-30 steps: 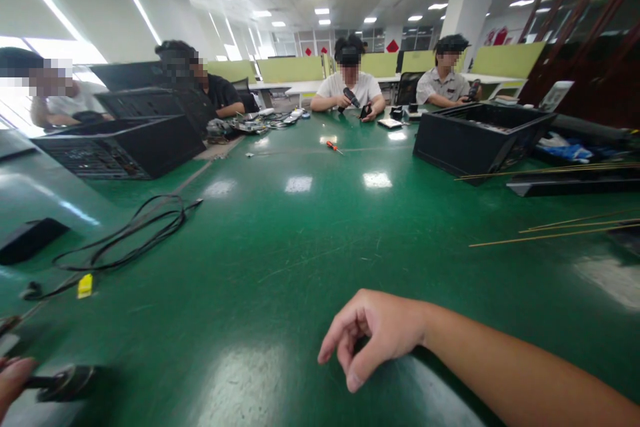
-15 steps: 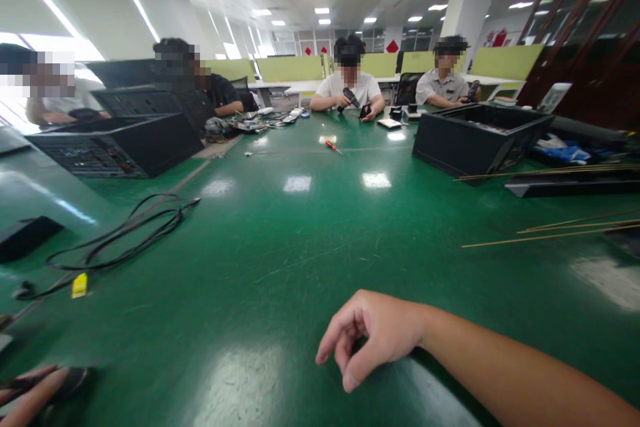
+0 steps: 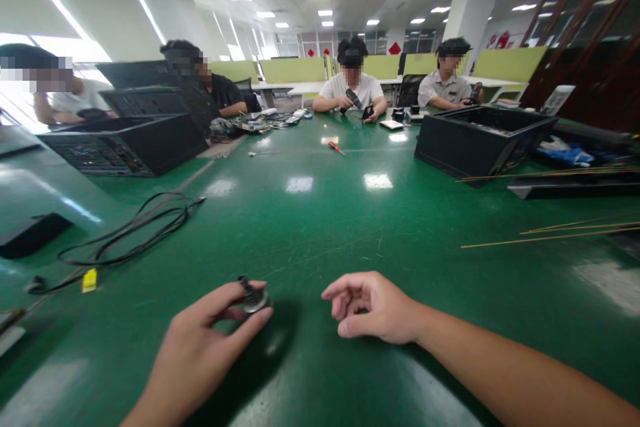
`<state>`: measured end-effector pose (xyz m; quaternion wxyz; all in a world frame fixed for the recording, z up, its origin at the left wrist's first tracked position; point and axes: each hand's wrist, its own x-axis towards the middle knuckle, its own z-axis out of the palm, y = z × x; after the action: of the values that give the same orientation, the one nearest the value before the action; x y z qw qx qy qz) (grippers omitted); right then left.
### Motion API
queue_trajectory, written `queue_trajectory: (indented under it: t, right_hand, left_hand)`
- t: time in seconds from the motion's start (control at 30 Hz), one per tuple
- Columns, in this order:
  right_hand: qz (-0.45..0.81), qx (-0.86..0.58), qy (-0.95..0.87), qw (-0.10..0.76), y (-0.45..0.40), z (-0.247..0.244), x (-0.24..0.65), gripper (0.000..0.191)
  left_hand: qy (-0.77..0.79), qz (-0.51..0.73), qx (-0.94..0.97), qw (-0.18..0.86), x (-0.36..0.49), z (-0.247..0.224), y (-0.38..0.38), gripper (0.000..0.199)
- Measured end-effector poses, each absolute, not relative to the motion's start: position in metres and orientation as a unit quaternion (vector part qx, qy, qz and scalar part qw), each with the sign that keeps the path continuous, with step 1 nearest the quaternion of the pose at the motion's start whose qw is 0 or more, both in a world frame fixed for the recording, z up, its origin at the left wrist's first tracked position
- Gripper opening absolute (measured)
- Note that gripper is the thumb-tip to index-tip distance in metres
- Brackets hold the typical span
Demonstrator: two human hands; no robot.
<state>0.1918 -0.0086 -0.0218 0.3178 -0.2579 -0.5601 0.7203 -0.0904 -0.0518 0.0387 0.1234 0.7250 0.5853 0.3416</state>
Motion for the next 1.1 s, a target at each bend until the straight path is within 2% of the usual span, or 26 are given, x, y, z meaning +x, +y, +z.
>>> queue_trajectory:
  t: [0.07,0.13,0.23,0.37,0.67,0.77,0.93,1.1]
  right_hand:
    - [0.663,-0.292,-0.567,0.392,-0.003,-0.025,0.193,0.048]
    - [0.628,-0.319,-0.564,0.431,0.003,-0.029,0.195,0.051]
    - [0.605,-0.346,-0.555,0.454,0.008,-0.034,0.196,0.062]
    - [0.583,-0.35,-0.59,0.436,0.003,-0.031,0.195,0.075]
    - [0.463,-0.373,-0.716,0.366,-0.015,-0.013,0.192,0.045]
    - [0.441,-0.372,-0.725,0.376,-0.016,-0.011,0.192,0.038]
    - [0.425,-0.386,-0.716,0.397,-0.015,-0.013,0.191,0.035]
    - [0.421,-0.397,-0.705,0.41,-0.017,-0.012,0.192,0.033]
  left_hand:
    - [0.516,0.324,0.772,0.18,-0.05,0.043,-0.04,0.02]
    - [0.455,0.307,0.81,0.207,-0.018,0.049,-0.032,0.012]
    - [0.394,0.315,0.837,0.212,0.003,0.051,-0.026,0.023]
    - [0.388,0.339,0.834,0.199,-0.007,0.038,-0.026,0.038]
    - [0.353,0.365,0.819,0.269,-0.016,0.017,-0.022,0.036]
    - [0.341,0.364,0.82,0.28,-0.016,0.016,-0.021,0.036]
    - [0.342,0.361,0.816,0.296,-0.018,0.015,-0.022,0.037]
    - [0.398,0.374,0.8,0.247,-0.02,0.01,-0.023,0.041]
